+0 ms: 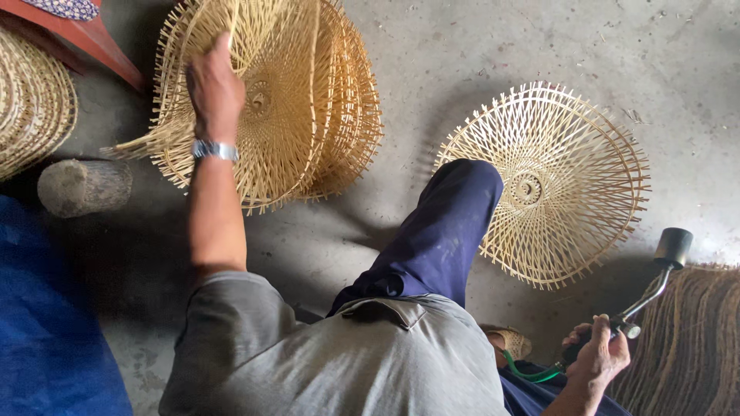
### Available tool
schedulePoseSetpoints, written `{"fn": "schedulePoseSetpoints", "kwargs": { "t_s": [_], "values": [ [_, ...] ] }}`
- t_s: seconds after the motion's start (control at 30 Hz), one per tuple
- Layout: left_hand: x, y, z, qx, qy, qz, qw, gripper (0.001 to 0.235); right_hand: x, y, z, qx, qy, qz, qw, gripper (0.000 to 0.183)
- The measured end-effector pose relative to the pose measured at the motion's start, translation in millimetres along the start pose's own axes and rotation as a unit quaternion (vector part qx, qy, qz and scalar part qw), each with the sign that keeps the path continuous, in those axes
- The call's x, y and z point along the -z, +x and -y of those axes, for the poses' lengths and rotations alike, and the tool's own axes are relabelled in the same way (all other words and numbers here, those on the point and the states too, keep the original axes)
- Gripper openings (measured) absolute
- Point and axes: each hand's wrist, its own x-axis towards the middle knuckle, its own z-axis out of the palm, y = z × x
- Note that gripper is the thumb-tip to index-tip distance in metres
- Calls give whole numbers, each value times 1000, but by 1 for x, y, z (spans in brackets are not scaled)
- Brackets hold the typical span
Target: The person uses a blowtorch to heat a woven bamboo basket, moving the flame along the rim and body of the basket. The person rotates the basket to apply heat evenly and then places it on a stack of similar baskets.
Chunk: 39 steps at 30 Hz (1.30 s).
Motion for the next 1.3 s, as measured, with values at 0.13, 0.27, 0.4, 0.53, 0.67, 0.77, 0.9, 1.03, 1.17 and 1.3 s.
{"fn": "schedulePoseSetpoints", "kwargs": {
  "t_s": [0.13, 0.27, 0.4, 0.53, 0.67, 0.77, 0.9, 1.03, 1.17, 1.3],
  "values": [
    [-38, -62, -12, -114, -25, -43, 992, 57, -3, -1, -2, -2, 7, 6, 1000, 16],
    [-90, -86, 3, 81, -61, -70, 992, 46, -2, -3, 1, -3, -19, 8, 1000, 17],
    [-143, -101, -16, 32, -101, -121, 987, 58, -5, -3, 1, 2, -13, 17, 1000, 16],
    [-140, -88, -13, 18, -50, -115, 992, 50, 2, -6, -9, 2, -3, 29, 1000, 19],
    [-99, -73, 6, 39, -8, -75, 996, 31, 15, -6, -16, 8, 14, 1, 1000, 16],
    [-90, -112, -11, 90, -15, 88, 992, 27, 17, -2, -18, -1, 28, -13, 1000, 15],
    [-123, -191, -55, -108, -9, 52, 993, 58, 17, -5, -23, -2, 41, 6, 999, 14],
    [-164, -241, -105, 15, -67, 81, 994, 79, 17, -7, -20, 9, 38, 20, 999, 15],
    [-169, -278, -173, -57, -75, 55, 994, 84, 19, -6, -16, 0, 37, 6, 999, 15],
    [-140, -269, -225, -121, -218, 88, 964, 82, 32, -4, -9, -3, 36, -9, 999, 16]
  ]
}}
